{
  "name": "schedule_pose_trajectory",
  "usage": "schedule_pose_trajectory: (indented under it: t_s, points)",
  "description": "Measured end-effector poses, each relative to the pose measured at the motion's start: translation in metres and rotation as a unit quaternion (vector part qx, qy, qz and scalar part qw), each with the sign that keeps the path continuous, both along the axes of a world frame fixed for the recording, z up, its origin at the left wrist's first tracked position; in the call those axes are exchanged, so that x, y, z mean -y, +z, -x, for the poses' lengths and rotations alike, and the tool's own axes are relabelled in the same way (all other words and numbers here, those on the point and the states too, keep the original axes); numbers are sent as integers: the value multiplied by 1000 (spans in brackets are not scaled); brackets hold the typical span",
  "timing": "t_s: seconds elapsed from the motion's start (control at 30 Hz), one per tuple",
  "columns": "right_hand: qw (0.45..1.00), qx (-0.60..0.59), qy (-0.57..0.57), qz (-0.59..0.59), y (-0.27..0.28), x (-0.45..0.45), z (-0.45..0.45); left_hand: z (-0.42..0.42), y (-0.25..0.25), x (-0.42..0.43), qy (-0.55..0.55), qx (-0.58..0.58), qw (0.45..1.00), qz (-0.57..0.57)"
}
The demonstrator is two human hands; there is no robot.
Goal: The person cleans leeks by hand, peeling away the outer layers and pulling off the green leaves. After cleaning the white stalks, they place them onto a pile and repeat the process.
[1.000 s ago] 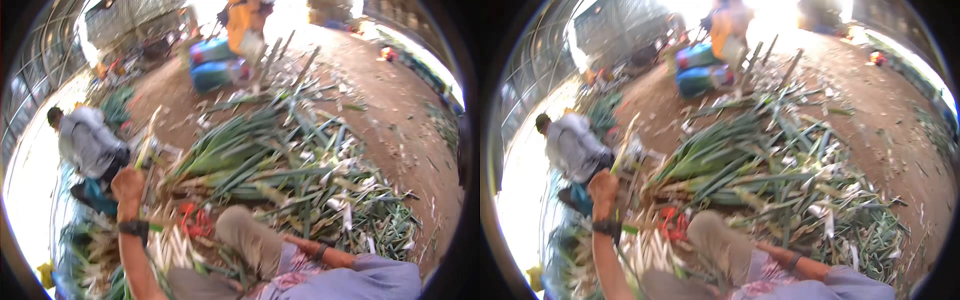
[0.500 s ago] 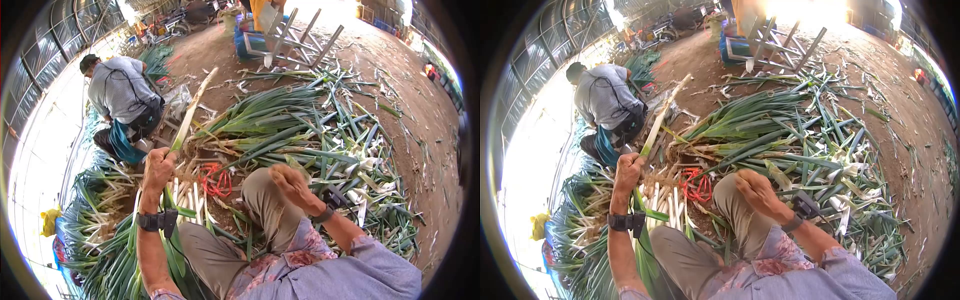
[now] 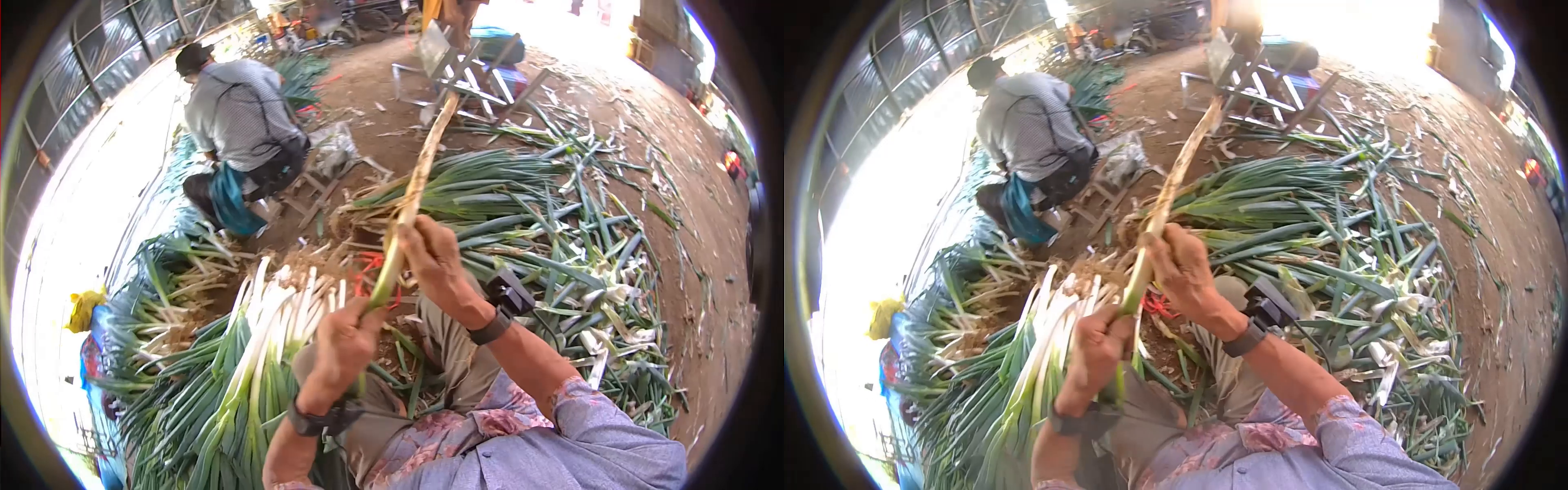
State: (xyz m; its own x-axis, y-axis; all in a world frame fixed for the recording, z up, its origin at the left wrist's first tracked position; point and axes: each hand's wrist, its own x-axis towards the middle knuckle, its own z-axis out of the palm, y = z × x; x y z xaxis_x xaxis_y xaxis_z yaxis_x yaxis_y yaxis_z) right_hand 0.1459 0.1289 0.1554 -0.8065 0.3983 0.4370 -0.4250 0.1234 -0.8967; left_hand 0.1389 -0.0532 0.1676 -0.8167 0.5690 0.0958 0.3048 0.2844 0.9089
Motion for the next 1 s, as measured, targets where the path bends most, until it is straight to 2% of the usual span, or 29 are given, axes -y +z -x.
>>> schedule_pose_trajectory:
  t_s: [0.07,0.2,0.23,0.33,0.4,0.5,0.6,0.73,0.87,0.97,1.0]
  points:
    - [999,-19,-47,-2,-6,9,-5,-14,5,1,-3,-33,999,19]
    - [994,-26,-95,-53,-4,15,-23,-34,18,4,-13,63,998,22]
    - [986,-50,-123,-99,-5,13,-26,-39,20,4,-12,90,996,19]
    - [956,-140,-180,-185,-16,10,-29,-44,7,10,-57,-17,998,21]
    - [966,-98,-175,-163,-17,7,-34,-54,14,3,-12,6,999,36]
    - [987,-14,-105,-120,0,6,-51,-57,6,4,12,-229,965,129]
    - [995,79,40,50,21,5,-68,-60,4,8,27,-278,946,163]
    - [995,78,39,-39,17,4,-76,-66,2,13,26,-288,944,157]
    - [993,2,-34,-117,-1,7,-70,-72,7,16,-4,-257,958,128]
    - [999,25,-26,-34,-1,13,-75,-73,6,19,-22,-201,974,103]
    - [998,17,-40,-45,-1,13,-76,-73,6,18,-29,-186,978,85]
